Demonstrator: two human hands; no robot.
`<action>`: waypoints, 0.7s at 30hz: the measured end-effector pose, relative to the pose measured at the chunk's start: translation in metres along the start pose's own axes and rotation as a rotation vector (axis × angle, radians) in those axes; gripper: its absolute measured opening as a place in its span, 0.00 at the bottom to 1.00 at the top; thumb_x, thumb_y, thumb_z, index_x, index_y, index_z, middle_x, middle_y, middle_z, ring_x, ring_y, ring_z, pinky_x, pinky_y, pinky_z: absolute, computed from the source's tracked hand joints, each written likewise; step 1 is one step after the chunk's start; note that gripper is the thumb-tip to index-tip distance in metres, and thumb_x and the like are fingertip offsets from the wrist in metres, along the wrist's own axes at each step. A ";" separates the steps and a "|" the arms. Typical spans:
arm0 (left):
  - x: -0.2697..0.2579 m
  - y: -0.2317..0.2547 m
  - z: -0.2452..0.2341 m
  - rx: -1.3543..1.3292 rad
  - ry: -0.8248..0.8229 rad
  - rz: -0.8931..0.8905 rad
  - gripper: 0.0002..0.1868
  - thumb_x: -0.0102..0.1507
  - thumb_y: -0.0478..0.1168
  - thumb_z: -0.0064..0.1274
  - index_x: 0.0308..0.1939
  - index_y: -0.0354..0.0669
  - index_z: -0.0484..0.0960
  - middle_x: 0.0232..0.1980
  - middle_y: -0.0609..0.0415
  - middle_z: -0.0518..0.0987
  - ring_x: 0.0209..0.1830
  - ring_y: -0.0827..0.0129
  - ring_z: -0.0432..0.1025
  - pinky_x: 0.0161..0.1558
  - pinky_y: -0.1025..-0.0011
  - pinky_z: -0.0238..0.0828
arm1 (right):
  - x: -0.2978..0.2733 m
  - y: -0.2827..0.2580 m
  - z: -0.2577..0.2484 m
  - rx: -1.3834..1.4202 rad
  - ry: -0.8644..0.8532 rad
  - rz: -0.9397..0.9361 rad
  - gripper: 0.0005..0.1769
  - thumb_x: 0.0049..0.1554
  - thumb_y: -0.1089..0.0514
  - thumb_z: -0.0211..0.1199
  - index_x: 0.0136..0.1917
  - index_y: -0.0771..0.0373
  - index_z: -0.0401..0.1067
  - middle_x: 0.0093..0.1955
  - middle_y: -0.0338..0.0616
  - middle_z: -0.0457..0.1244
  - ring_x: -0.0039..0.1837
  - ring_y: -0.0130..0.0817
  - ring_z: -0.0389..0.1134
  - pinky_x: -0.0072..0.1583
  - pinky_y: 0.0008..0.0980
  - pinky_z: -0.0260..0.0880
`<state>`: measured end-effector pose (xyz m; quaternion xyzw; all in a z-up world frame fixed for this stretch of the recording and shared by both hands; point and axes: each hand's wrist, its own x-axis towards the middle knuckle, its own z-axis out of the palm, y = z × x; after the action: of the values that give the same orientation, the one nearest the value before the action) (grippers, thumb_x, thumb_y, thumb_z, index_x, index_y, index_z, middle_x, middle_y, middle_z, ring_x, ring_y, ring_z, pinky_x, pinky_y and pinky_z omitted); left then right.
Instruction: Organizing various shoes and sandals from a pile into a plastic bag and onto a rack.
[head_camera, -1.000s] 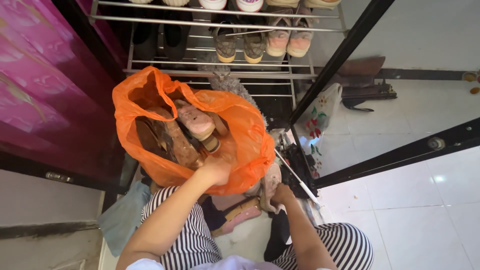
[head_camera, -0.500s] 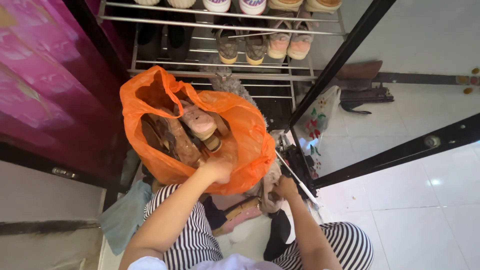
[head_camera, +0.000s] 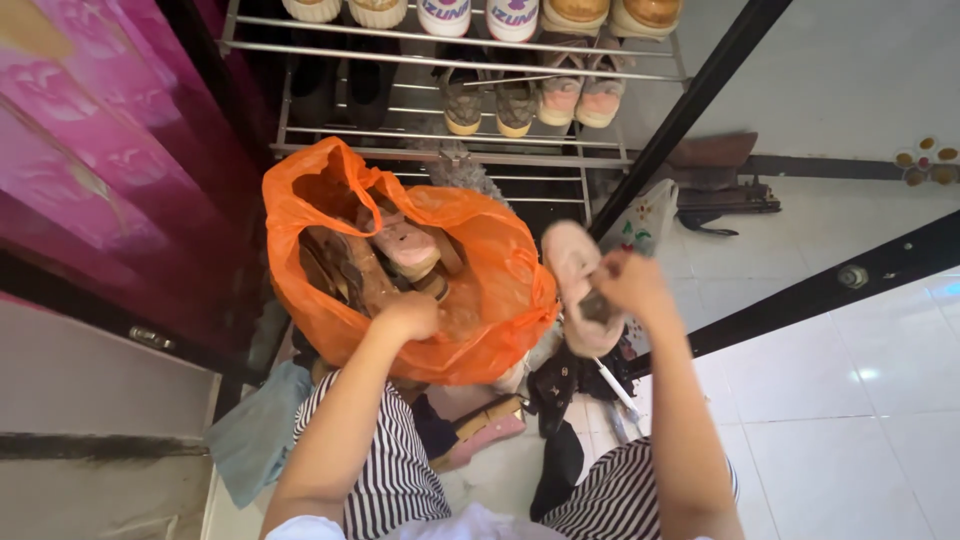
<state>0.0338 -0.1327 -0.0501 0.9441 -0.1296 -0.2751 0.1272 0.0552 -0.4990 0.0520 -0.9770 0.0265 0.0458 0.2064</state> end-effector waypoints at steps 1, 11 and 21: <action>-0.005 0.000 -0.005 0.052 0.028 -0.050 0.26 0.70 0.55 0.40 0.51 0.38 0.85 0.56 0.39 0.81 0.57 0.46 0.76 0.57 0.52 0.72 | -0.005 -0.014 -0.020 0.014 0.056 -0.040 0.20 0.52 0.45 0.66 0.52 0.57 0.81 0.47 0.53 0.72 0.50 0.50 0.75 0.56 0.44 0.74; 0.006 -0.026 0.000 0.169 0.113 -0.235 0.18 0.65 0.46 0.50 0.53 0.46 0.88 0.60 0.47 0.83 0.62 0.54 0.76 0.58 0.57 0.73 | -0.063 -0.153 -0.106 0.237 0.067 -0.336 0.16 0.51 0.51 0.65 0.49 0.60 0.80 0.36 0.51 0.70 0.38 0.43 0.74 0.45 0.38 0.74; -0.031 -0.027 -0.033 0.110 0.154 -0.400 0.34 0.56 0.54 0.64 0.63 0.42 0.80 0.73 0.46 0.70 0.71 0.55 0.67 0.68 0.43 0.56 | 0.002 -0.202 0.026 0.204 -0.104 -0.582 0.16 0.51 0.48 0.66 0.47 0.61 0.80 0.41 0.53 0.72 0.45 0.49 0.75 0.52 0.41 0.75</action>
<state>0.0319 -0.0920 -0.0163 0.9747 0.0557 -0.2145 0.0277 0.0690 -0.3039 0.1091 -0.9143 -0.2602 0.0317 0.3087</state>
